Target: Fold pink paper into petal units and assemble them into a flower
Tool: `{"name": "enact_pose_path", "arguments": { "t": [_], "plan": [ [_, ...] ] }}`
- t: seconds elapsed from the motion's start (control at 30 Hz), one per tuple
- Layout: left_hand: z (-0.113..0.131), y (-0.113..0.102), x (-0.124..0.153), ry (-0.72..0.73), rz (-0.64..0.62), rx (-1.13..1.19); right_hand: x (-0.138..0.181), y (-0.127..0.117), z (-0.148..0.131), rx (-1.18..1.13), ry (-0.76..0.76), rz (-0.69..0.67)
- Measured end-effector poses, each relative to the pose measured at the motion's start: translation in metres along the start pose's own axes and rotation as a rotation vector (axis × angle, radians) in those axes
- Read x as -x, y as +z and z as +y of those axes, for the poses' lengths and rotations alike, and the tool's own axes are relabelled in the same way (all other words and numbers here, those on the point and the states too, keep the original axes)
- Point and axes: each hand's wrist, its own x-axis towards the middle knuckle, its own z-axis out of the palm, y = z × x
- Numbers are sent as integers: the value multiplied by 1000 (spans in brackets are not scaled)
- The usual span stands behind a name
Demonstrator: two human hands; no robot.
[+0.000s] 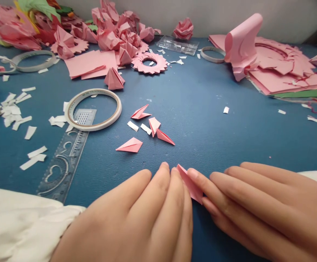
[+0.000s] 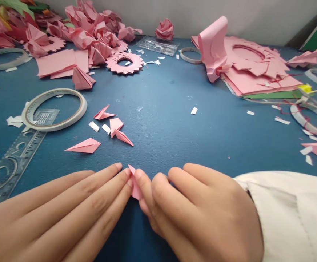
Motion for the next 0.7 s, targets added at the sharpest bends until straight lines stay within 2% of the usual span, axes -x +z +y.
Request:
{"name": "enact_pose_path", "arguments": {
  "t": [0.1, 0.3, 0.4, 0.47, 0.53, 0.63, 0.7],
  "plan": [
    [-2, 1, -6, -10, -54, 47, 0, 0, -1, -15, 7, 11],
    [-2, 2, -9, -23, -11, 55, 1, 0, 3, -103, 45, -48],
    [0, 1, -8, -21, 89, 22, -5, -6, 8, -103, -5, -103],
    [2, 2, -11, -19, 172, 18, -11, -12, 12, -99, -100, -173],
    [4, 3, -15, -75, 220, 48, -15, -15, 16, -101, -182, -209],
    [5, 6, -21, -163, 237, 93, -13, -16, 17, -64, -191, -162],
    [3, 6, -19, -128, 220, 89, -9, -13, 16, 10, -149, -90]
  ]
}}
